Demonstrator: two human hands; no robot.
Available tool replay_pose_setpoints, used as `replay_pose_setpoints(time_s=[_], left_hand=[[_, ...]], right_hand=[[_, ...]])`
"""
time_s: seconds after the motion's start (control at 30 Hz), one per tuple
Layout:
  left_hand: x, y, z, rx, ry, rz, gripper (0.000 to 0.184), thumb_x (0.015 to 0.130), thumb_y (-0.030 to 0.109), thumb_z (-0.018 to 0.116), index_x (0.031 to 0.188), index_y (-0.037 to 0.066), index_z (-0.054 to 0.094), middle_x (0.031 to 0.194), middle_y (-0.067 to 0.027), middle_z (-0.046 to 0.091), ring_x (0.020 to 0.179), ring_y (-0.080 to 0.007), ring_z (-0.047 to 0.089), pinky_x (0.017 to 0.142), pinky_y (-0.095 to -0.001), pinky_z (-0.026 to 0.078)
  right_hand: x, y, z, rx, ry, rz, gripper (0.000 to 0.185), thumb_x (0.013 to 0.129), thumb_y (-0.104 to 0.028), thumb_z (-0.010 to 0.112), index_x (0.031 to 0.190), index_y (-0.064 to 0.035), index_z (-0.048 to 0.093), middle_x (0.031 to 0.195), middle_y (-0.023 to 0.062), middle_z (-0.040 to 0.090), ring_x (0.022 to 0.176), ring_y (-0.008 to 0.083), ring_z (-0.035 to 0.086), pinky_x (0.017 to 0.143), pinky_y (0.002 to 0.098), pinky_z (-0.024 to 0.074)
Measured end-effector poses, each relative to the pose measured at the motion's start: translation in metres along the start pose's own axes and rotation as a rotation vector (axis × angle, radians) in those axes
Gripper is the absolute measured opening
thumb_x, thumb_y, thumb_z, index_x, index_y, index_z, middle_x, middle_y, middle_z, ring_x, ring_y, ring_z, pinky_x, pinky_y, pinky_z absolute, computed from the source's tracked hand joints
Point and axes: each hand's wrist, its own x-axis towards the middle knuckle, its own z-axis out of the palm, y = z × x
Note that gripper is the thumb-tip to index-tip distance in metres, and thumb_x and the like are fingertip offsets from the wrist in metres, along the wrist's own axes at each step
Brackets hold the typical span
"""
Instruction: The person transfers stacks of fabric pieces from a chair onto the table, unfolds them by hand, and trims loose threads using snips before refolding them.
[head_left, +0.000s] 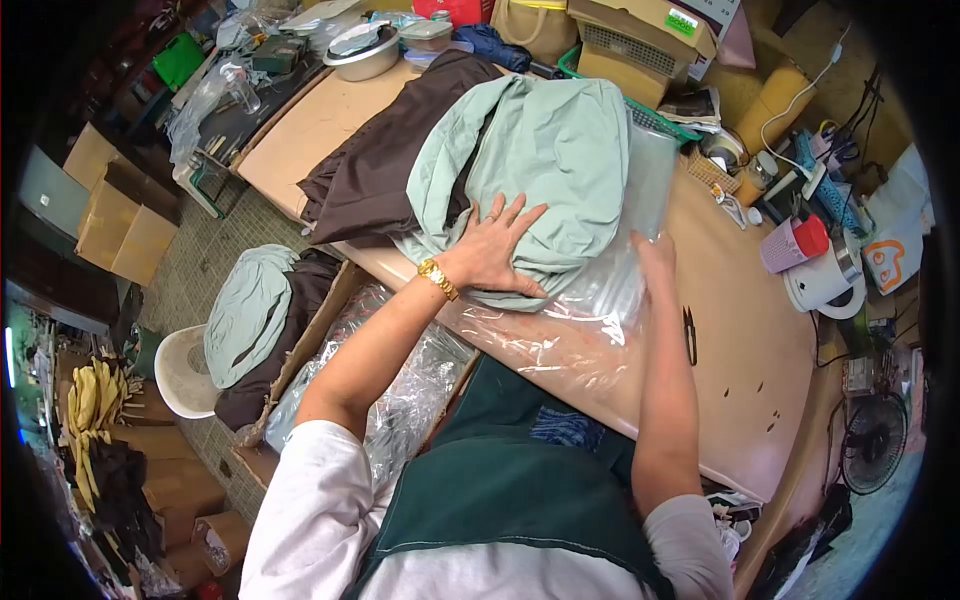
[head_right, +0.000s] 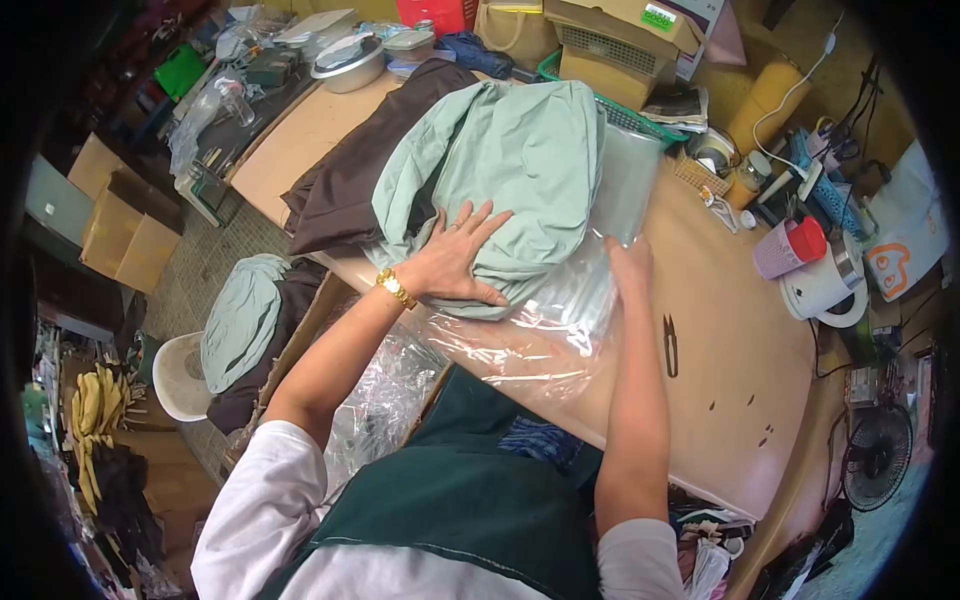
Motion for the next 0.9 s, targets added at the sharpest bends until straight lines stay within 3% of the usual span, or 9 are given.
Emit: replay_pose_setpoints(time_s=[0.03, 0.17, 0.27, 0.33, 0.47, 0.53, 0.67, 0.73, 0.9], left_hand=[[-0.003, 0.000, -0.002, 0.004, 0.003, -0.005, 0.121, 0.058, 0.072, 0.074, 0.152, 0.017, 0.021, 0.153, -0.0274, 0.022, 0.139, -0.0544, 0.018, 0.108, -0.0695, 0.019], [-0.008, 0.001, -0.009, 0.002, -0.031, 0.002, 0.117, 0.060, 0.065, 0.077, 0.152, 0.018, 0.021, 0.153, -0.0270, 0.023, 0.140, -0.0536, 0.018, 0.108, -0.0694, 0.018], [-0.004, -0.015, 0.007, -0.121, 0.075, 0.095, 0.112, 0.061, 0.059, 0.079, 0.150, 0.018, 0.025, 0.152, -0.0269, 0.026, 0.139, -0.0527, 0.019, 0.111, -0.0654, 0.018], [-0.002, -0.015, 0.003, -0.111, 0.079, 0.087, 0.111, 0.062, 0.059, 0.079, 0.150, 0.017, 0.026, 0.152, -0.0269, 0.027, 0.139, -0.0524, 0.020, 0.111, -0.0647, 0.019], [-0.019, 0.011, -0.009, 0.039, 0.116, 0.061, 0.114, 0.062, 0.067, 0.075, 0.151, 0.017, 0.024, 0.150, -0.0260, 0.030, 0.139, -0.0476, 0.025, 0.112, -0.0631, 0.019], [-0.028, 0.020, -0.010, 0.082, 0.141, 0.050, 0.115, 0.062, 0.068, 0.074, 0.151, 0.017, 0.022, 0.149, -0.0251, 0.033, 0.139, -0.0452, 0.027, 0.112, -0.0616, 0.019], [-0.035, 0.019, 0.008, 0.036, 0.248, 0.025, 0.110, 0.065, 0.057, 0.077, 0.151, 0.015, 0.023, 0.146, -0.0227, 0.037, 0.137, -0.0435, 0.033, 0.111, -0.0584, 0.023], [-0.036, 0.024, 0.003, 0.039, 0.262, 0.026, 0.107, 0.066, 0.055, 0.077, 0.150, 0.015, 0.025, 0.146, -0.0215, 0.038, 0.137, -0.0419, 0.033, 0.111, -0.0571, 0.024], [-0.044, 0.019, 0.006, 0.031, 0.300, 0.025, 0.098, 0.068, 0.051, 0.077, 0.146, 0.012, 0.032, 0.145, -0.0176, 0.040, 0.136, -0.0363, 0.037, 0.111, -0.0525, 0.026]], right_hand=[[-0.006, 0.004, 0.004, 0.153, 0.041, 0.010, 0.057, 0.079, -0.034, 0.066, 0.116, 0.0071, 0.057, 0.114, 0.0301, 0.062, 0.108, 0.0407, 0.060, 0.093, 0.0440, 0.0455], [-0.009, 0.028, 0.017, 0.292, 0.168, -0.007, 0.051, 0.078, -0.029, 0.064, 0.117, 0.0043, 0.058, 0.115, 0.0279, 0.062, 0.110, 0.0404, 0.059, 0.093, 0.0446, 0.0452], [-0.004, 0.016, 0.003, 0.217, 0.137, 0.164, 0.049, 0.080, -0.028, 0.064, 0.116, 0.0041, 0.058, 0.113, 0.0278, 0.063, 0.111, 0.0394, 0.059, 0.095, 0.0438, 0.0447], [-0.002, -0.001, -0.012, -0.066, 0.035, 0.029, 0.049, 0.082, -0.030, 0.064, 0.117, 0.0028, 0.057, 0.110, 0.0265, 0.064, 0.108, 0.0418, 0.060, 0.092, 0.0452, 0.0462], [0.003, 0.004, -0.016, -0.197, 0.122, -0.008, 0.049, 0.083, -0.030, 0.065, 0.120, 0.0003, 0.055, 0.107, 0.0209, 0.066, 0.100, 0.0394, 0.063, 0.088, 0.0439, 0.0488], [-0.001, -0.009, -0.031, 0.592, -0.293, 0.255, 0.051, 0.082, -0.028, 0.068, 0.124, -0.0022, 0.054, 0.103, 0.0143, 0.066, 0.093, 0.0320, 0.065, 0.083, 0.0403, 0.0504], [0.010, -0.008, -0.026, 0.582, -0.379, 0.361, 0.047, 0.080, -0.019, 0.068, 0.123, -0.0027, 0.056, 0.100, 0.0112, 0.065, 0.088, 0.0242, 0.063, 0.079, 0.0356, 0.0501], [0.011, -0.005, -0.014, 0.610, -0.180, 0.131, 0.045, 0.077, -0.012, 0.067, 0.120, -0.0012, 0.058, 0.099, 0.0110, 0.066, 0.086, 0.0226, 0.063, 0.077, 0.0335, 0.0497], [-0.013, 0.031, -0.008, 0.762, -0.031, 0.102, 0.041, 0.075, -0.007, 0.066, 0.115, 0.0007, 0.061, 0.098, 0.0111, 0.067, 0.085, 0.0206, 0.063, 0.078, 0.0321, 0.0492]])
